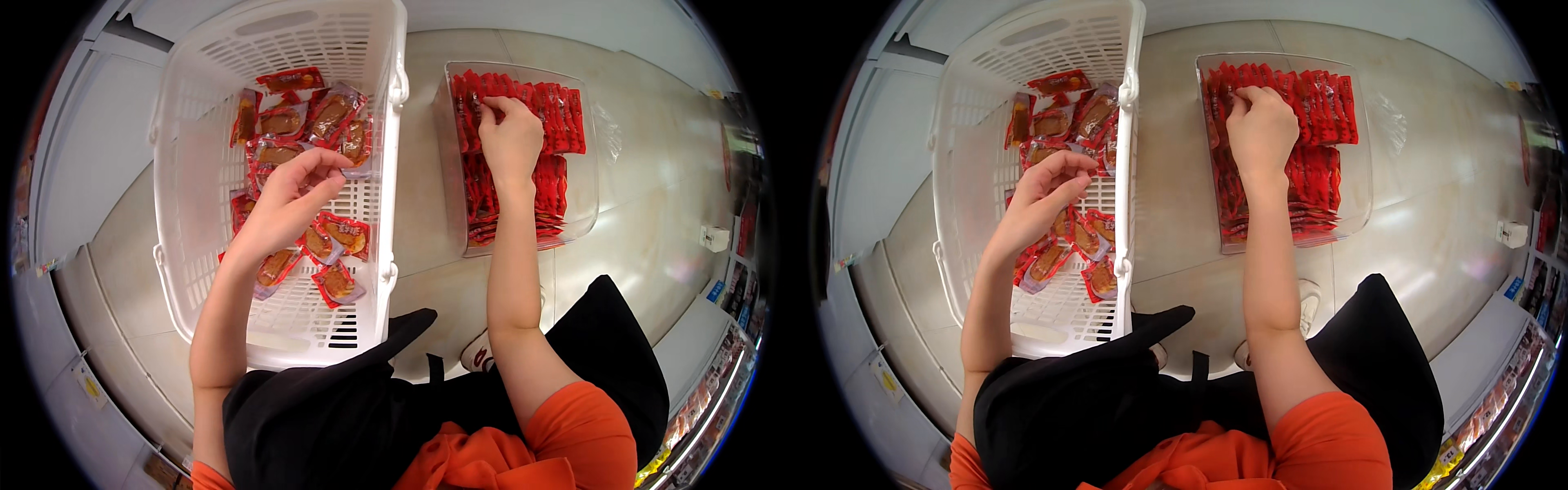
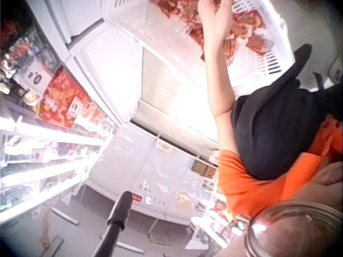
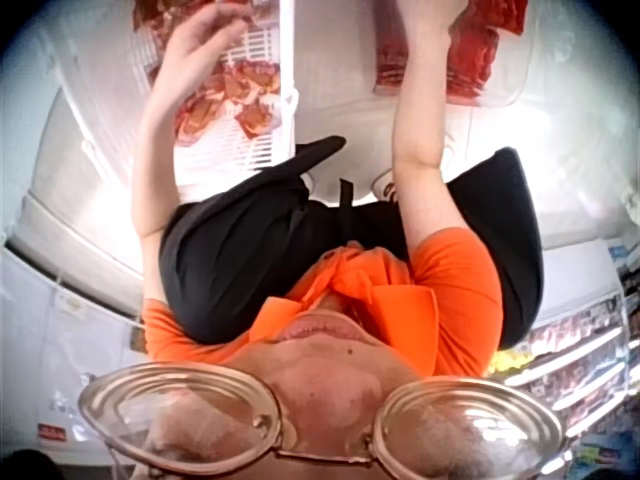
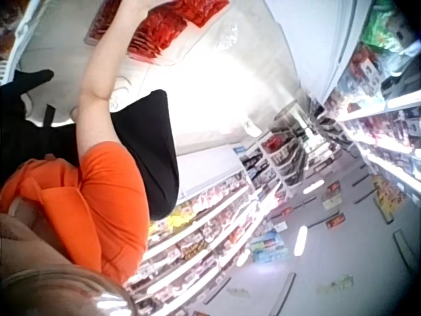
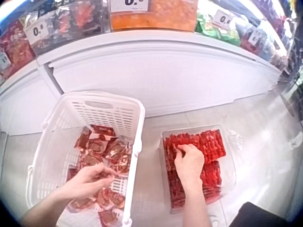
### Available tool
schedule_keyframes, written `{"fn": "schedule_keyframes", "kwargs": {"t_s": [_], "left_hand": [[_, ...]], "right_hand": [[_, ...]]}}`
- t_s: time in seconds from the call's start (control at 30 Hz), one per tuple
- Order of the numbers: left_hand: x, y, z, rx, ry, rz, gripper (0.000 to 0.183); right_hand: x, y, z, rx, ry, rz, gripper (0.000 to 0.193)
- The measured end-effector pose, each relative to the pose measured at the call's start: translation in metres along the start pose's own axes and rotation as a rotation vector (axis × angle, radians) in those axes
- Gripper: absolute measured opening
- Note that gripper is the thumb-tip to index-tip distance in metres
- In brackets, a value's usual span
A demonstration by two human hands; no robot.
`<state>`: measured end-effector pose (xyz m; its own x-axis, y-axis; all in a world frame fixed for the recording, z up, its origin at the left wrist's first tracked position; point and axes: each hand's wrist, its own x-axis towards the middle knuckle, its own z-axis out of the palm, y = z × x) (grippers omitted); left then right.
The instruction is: The person picks up red snack packets from a white basket and places them into a clear plastic bin by hand.
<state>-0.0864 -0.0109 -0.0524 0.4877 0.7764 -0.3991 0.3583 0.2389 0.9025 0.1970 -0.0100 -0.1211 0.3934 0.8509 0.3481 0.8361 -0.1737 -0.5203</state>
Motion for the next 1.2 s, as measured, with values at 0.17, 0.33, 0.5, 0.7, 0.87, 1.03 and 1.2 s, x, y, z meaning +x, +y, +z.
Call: {"fn": "schedule_keyframes", "kwargs": {"t_s": [0.17,0.33,0.5,0.7,0.87,1.03,1.2], "left_hand": [[0.005,-0.010,-0.002,0.056,0.014,0.023,0.025],[0.002,-0.006,0.000,0.114,-0.017,-0.031,0.024],[0.002,-0.010,-0.004,0.242,-0.012,-0.050,0.028],[-0.001,-0.027,-0.009,0.769,-0.107,-0.053,0.043],[-0.003,-0.031,-0.011,0.892,-0.177,-0.130,0.049],[0.000,-0.033,-0.012,0.929,-0.105,-0.122,0.048],[0.000,-0.037,-0.012,0.968,-0.101,-0.104,0.048]], "right_hand": [[-0.002,0.003,0.013,-0.075,0.026,-0.022,0.010],[0.011,0.008,-0.002,0.121,0.023,0.096,0.013],[0.017,0.054,-0.024,0.063,0.187,0.152,0.023],[0.015,0.059,-0.006,0.032,-0.018,0.111,0.025],[0.013,0.042,-0.003,-0.012,0.154,0.135,0.030],[0.014,0.040,-0.005,-0.044,0.018,0.053,0.034],[0.013,0.042,0.011,-0.081,0.011,-0.038,0.039]]}}
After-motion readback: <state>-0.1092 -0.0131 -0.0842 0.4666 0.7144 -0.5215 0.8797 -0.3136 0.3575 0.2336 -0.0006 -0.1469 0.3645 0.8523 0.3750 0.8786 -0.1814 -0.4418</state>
